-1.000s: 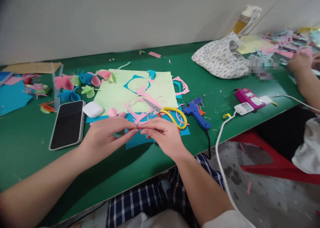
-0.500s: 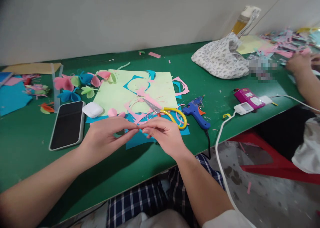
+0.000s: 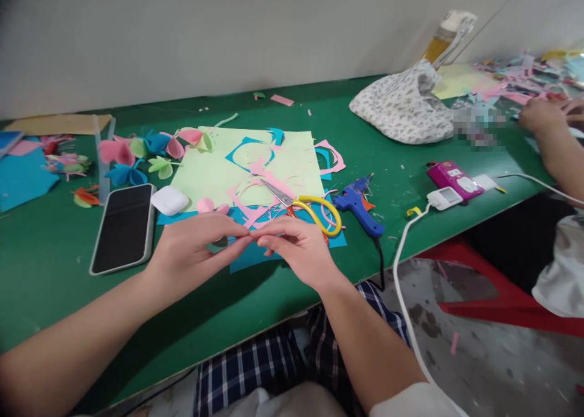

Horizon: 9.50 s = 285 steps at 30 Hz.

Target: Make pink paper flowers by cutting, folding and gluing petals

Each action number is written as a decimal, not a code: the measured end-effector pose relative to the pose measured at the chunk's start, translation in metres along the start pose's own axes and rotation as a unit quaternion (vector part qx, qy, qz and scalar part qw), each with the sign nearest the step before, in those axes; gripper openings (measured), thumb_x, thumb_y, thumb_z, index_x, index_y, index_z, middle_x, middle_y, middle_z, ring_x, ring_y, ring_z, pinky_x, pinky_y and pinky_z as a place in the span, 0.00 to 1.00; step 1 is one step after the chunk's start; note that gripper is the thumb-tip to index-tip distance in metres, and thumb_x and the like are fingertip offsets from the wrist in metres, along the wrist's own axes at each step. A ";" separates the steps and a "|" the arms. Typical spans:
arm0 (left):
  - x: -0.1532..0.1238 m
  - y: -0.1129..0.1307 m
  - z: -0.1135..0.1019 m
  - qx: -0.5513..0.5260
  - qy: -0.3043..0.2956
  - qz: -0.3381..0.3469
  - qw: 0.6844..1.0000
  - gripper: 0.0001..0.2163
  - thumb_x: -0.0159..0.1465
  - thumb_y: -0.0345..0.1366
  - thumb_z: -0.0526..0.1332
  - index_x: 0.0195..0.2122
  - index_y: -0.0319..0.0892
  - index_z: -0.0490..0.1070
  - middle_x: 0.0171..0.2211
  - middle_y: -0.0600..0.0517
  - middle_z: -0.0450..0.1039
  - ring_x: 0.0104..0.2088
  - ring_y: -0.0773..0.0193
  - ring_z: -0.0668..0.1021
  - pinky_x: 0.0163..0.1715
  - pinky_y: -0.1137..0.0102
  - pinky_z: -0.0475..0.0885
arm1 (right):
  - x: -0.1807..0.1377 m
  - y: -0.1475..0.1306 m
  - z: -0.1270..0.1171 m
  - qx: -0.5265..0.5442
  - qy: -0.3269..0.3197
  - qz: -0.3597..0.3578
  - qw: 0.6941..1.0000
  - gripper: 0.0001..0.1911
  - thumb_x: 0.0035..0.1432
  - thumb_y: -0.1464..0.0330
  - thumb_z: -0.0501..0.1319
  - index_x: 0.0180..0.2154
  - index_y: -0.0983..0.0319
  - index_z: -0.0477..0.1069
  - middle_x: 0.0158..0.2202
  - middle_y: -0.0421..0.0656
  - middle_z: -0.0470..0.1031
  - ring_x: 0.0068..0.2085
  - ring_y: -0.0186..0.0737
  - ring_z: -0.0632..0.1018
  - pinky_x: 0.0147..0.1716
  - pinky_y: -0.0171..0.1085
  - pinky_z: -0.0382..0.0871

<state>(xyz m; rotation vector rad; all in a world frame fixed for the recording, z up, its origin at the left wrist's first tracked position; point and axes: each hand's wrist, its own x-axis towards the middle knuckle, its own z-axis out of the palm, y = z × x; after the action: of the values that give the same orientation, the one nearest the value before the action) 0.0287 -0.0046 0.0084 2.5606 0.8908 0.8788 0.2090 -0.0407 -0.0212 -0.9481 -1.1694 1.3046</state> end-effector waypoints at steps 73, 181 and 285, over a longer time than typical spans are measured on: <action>-0.001 -0.001 0.004 0.012 0.021 0.026 0.999 0.06 0.62 0.34 0.58 0.34 0.42 0.74 0.28 0.55 0.78 0.26 0.68 0.77 0.32 0.71 0.72 | -0.001 0.006 0.001 -0.132 0.070 -0.080 0.986 0.03 0.49 0.68 0.68 0.29 0.53 0.77 0.29 0.38 0.77 0.31 0.37 0.75 0.25 0.36 0.70; -0.004 -0.004 0.006 0.022 0.016 -0.025 0.999 0.08 0.63 0.36 0.57 0.35 0.43 0.75 0.31 0.54 0.79 0.29 0.66 0.78 0.36 0.70 0.74 | -0.001 0.006 -0.001 -0.259 0.115 -0.196 0.939 0.09 0.56 0.72 0.62 0.38 0.56 0.77 0.31 0.40 0.77 0.29 0.35 0.75 0.26 0.36 0.74; -0.006 -0.005 0.008 0.003 0.020 -0.047 0.999 0.07 0.62 0.37 0.59 0.36 0.42 0.76 0.31 0.54 0.79 0.30 0.66 0.79 0.37 0.70 0.75 | 0.001 0.003 -0.005 -0.287 0.067 -0.221 0.930 0.10 0.51 0.76 0.66 0.34 0.55 0.77 0.30 0.36 0.79 0.33 0.36 0.78 0.36 0.37 0.73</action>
<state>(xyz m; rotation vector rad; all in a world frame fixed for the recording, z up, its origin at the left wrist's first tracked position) 0.0281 -0.0053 -0.0025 2.4914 1.0186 0.9043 0.2130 -0.0389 -0.0252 -1.0809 -1.5843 0.5289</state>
